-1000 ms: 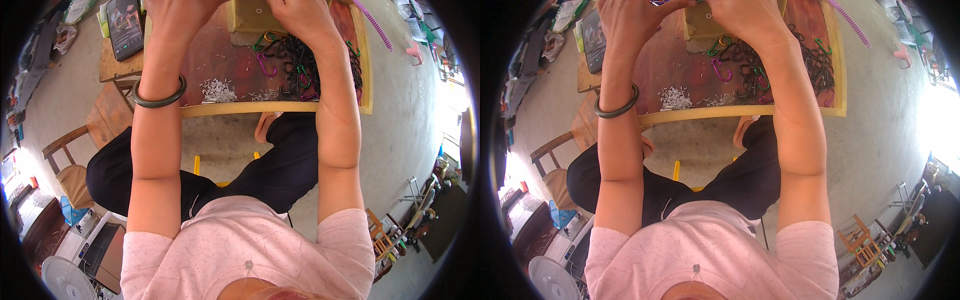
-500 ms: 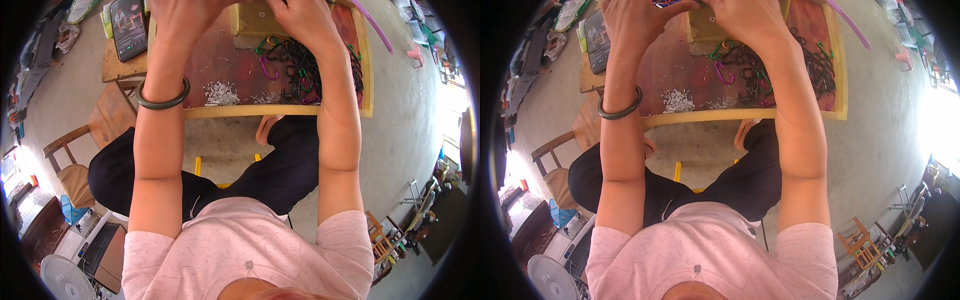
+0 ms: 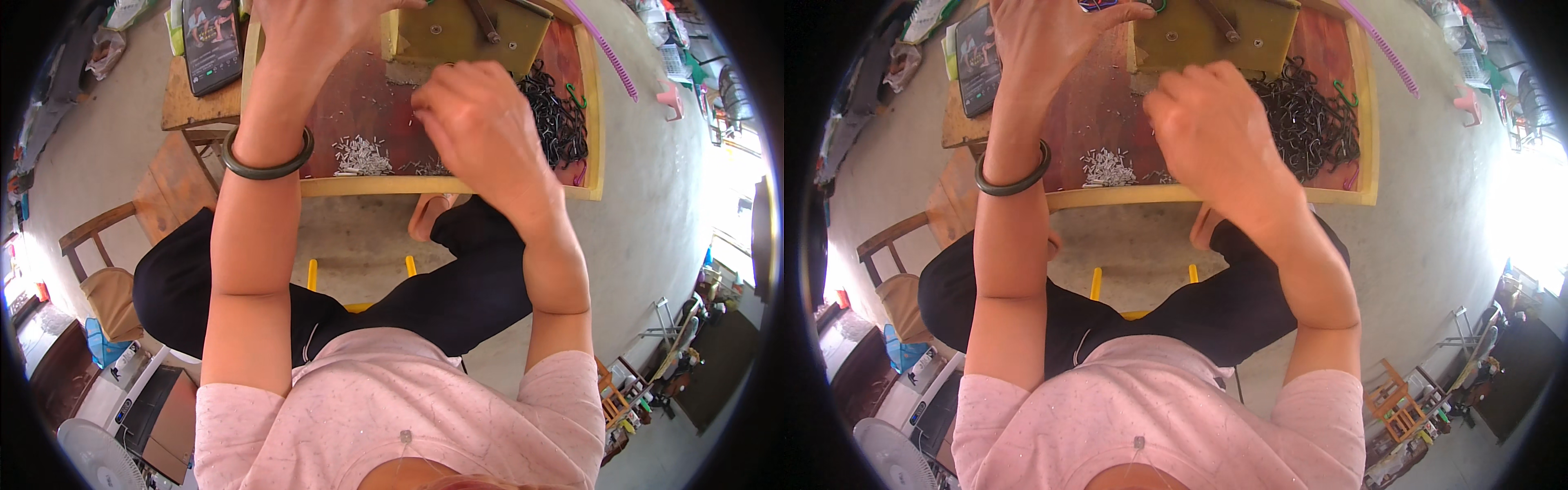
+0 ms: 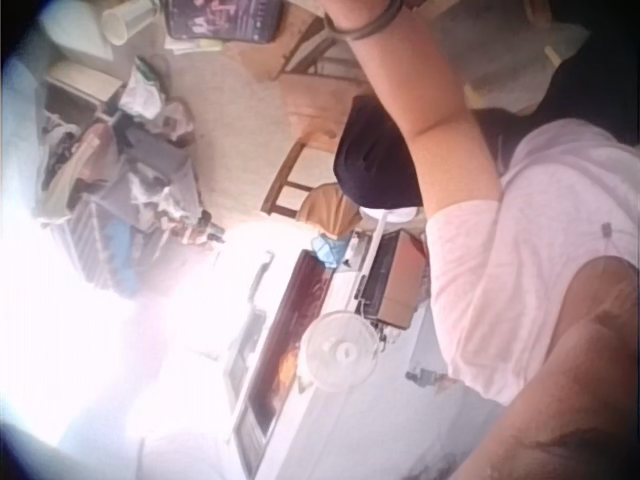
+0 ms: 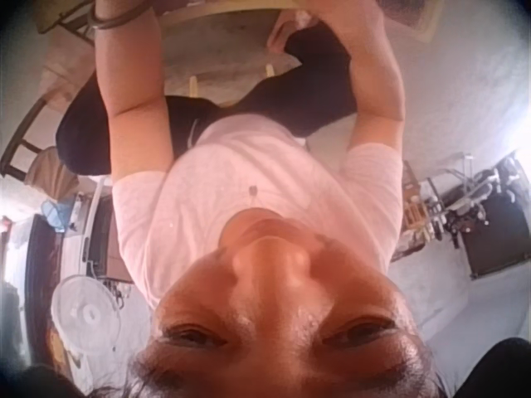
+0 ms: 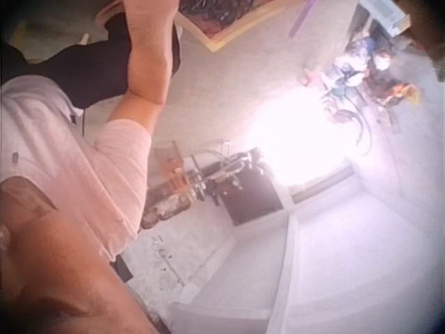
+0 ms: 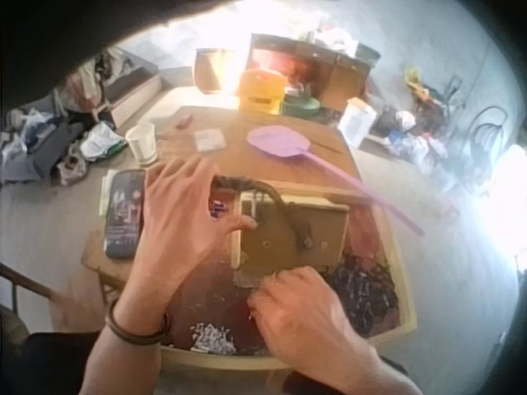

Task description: The person assembles carabiners by fitting gate pieces and metal pins onto carabiner bodies by hand and securing them with a tabletop pressing tool.

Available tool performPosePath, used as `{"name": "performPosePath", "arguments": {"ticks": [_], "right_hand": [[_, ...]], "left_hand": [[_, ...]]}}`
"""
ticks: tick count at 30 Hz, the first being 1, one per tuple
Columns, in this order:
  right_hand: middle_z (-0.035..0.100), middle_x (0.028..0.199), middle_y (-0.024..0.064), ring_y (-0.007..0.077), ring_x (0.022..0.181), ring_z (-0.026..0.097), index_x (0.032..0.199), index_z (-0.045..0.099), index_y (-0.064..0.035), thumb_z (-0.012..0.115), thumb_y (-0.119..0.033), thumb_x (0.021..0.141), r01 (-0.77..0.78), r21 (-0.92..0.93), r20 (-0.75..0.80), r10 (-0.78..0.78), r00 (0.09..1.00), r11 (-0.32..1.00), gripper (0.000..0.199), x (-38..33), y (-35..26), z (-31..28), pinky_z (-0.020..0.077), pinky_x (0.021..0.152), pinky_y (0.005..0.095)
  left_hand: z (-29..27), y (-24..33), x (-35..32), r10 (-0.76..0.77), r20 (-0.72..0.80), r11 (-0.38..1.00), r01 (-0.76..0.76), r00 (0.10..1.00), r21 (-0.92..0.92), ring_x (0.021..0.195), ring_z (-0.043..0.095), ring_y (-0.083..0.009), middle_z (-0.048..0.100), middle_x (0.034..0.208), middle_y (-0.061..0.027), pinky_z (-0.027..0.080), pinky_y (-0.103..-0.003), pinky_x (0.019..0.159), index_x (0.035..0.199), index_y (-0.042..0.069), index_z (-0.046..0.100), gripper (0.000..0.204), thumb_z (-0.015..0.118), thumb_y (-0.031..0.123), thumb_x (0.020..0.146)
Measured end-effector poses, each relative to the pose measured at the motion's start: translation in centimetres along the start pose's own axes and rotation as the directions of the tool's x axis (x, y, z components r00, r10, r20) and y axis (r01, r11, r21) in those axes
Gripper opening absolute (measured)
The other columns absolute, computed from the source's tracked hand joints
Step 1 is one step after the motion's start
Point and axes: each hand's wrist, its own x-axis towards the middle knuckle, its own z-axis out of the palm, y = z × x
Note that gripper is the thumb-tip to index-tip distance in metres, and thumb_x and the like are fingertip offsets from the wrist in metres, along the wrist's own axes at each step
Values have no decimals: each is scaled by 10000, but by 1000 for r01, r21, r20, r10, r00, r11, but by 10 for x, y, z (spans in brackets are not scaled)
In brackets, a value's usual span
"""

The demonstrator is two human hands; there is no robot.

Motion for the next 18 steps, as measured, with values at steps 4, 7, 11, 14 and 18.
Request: {"name": "performPosePath", "arguments": {"ticks": [4,7,11,14,18], "right_hand": [[634,791,63,237,827,632,733,684,-66,648,-89,720,16,-131,30,-12,999,991,45,-16,-5,20,473,809,359],[633,778,58,228,816,630,739,689,-72,658,-110,722,17,-164,21,-14,1000,986,52,-15,-9,26,464,802,349],[629,754,51,215,807,626,728,683,-84,667,-142,721,17,-292,78,6,997,956,61,-11,-21,28,447,792,344],[632,748,53,213,795,624,726,681,-85,669,-143,724,12,-343,81,17,997,939,60,-7,-27,30,444,791,347],[634,737,57,216,760,620,742,685,-78,667,-145,726,3,-320,99,31,995,947,71,-5,-24,29,442,795,348]], "left_hand": [[3,-4,-1,13,10,1000,-13,1000,-13,955,609,-337,649,927,-134,409,-434,927,913,29,629,533,910,396,648],[2,-4,-1,16,-3,1000,-16,1000,-2,971,614,-330,651,924,-138,412,-433,941,938,24,632,558,908,414,649],[8,-6,-2,43,-87,998,-39,995,50,968,614,-325,649,915,-140,411,-436,954,956,18,630,584,907,427,646],[4,-5,-1,27,-22,999,-27,999,18,975,614,-320,649,918,-142,407,-438,973,980,11,632,610,908,436,639],[2,-3,0,9,-2,1000,-9,1000,10,969,609,-313,647,921,-137,404,-440,977,987,19,639,618,910,445,630]]}}
